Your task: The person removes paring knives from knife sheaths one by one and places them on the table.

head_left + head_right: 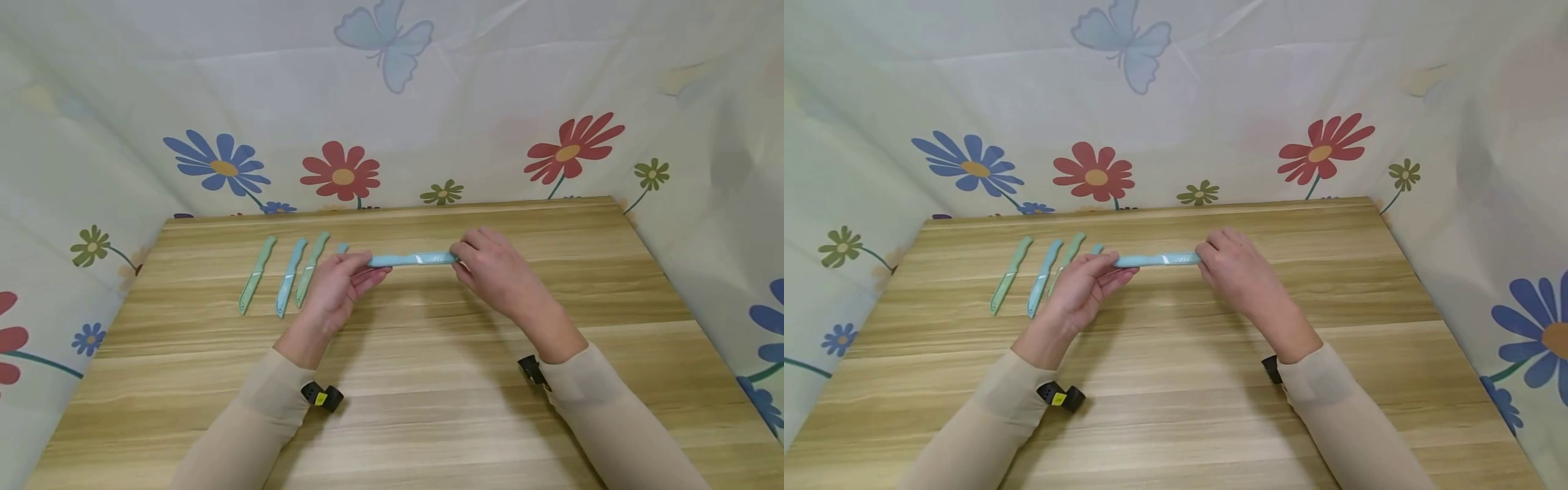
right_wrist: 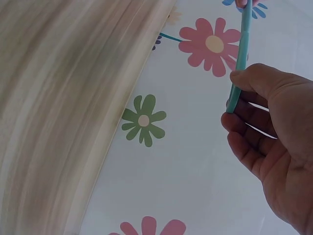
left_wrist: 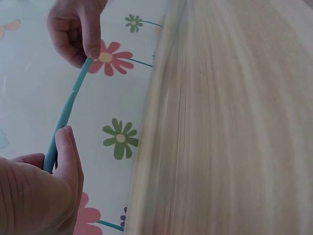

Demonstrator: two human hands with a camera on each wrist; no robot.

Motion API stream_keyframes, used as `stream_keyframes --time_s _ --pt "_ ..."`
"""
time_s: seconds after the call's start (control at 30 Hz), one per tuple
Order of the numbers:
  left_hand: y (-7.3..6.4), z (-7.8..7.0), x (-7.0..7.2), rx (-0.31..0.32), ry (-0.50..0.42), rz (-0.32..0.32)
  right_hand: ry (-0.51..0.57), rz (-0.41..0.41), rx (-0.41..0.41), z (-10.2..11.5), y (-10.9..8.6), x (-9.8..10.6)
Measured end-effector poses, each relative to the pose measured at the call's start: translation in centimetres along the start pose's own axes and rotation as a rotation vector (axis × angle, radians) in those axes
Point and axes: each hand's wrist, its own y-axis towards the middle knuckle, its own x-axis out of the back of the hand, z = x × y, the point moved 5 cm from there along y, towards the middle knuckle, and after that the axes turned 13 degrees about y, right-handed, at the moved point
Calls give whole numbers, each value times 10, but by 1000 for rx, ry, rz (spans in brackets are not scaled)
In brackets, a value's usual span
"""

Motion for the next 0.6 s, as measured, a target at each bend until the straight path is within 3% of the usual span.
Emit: stream_keyframes --time_s 0.3,0.6 --pt "1 6 2 22 -18 -2 22 31 -4 -2 -1 -3" --pt "1 7 0 6 -44 17 50 6 24 -2 -1 0"
